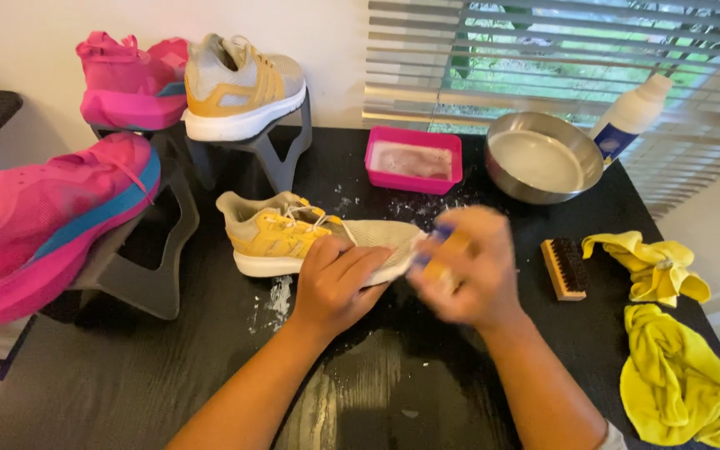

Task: The person scrubs a yellow and white sneaker with a brush and cleaning solution, then wipes it with a yellow cloth. The person holds the shoe steady with one hand while scrubbing with the other, then uses the cloth to remove excess foam and moisture.

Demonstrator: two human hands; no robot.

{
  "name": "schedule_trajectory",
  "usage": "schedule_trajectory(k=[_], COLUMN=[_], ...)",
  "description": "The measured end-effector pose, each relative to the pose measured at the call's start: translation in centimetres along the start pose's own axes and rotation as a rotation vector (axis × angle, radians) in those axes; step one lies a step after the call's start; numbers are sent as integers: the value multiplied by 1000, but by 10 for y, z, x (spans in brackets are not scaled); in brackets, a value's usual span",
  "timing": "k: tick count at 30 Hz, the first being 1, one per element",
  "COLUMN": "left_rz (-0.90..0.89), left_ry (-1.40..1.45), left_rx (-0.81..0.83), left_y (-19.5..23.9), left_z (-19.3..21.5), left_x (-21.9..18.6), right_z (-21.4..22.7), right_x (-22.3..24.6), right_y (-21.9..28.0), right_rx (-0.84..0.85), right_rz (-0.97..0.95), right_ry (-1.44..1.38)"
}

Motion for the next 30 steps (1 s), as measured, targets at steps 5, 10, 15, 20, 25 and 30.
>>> schedule_trajectory(k=[5,10,15,20,25,30], left_rz=[-5,-2,-30,-40,-51,-58], left_ry=[22,-3,14,-5,-3,-13], left_rx=[20,16,-6,-15,-18,-6], left_y=[3,4,4,1,2,1], left_z=[1,2,-1,2,4,7], left_x=[-1,2,3,1,0,0], right_z=[13,-6,18,-12,8,-5], right_x=[3,12,-17,-10,-4,11], right_y=[9,13,22,31,14,11], right_rx=[-62,56,-22,34,-37,69], right_rz=[-95,137,-208,-144,-356,-183], right_ry=[61,48,16,-180,-150,-228])
Point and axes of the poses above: each hand's wrist, its own y-axis away from the middle knuckle, its own z-axis out of the back of the hand, x = y × z, the point moved 2 cm from there along -y, towards the middle knuckle, and after that the axes turned 13 degrees about x, right-handed, at the moved point
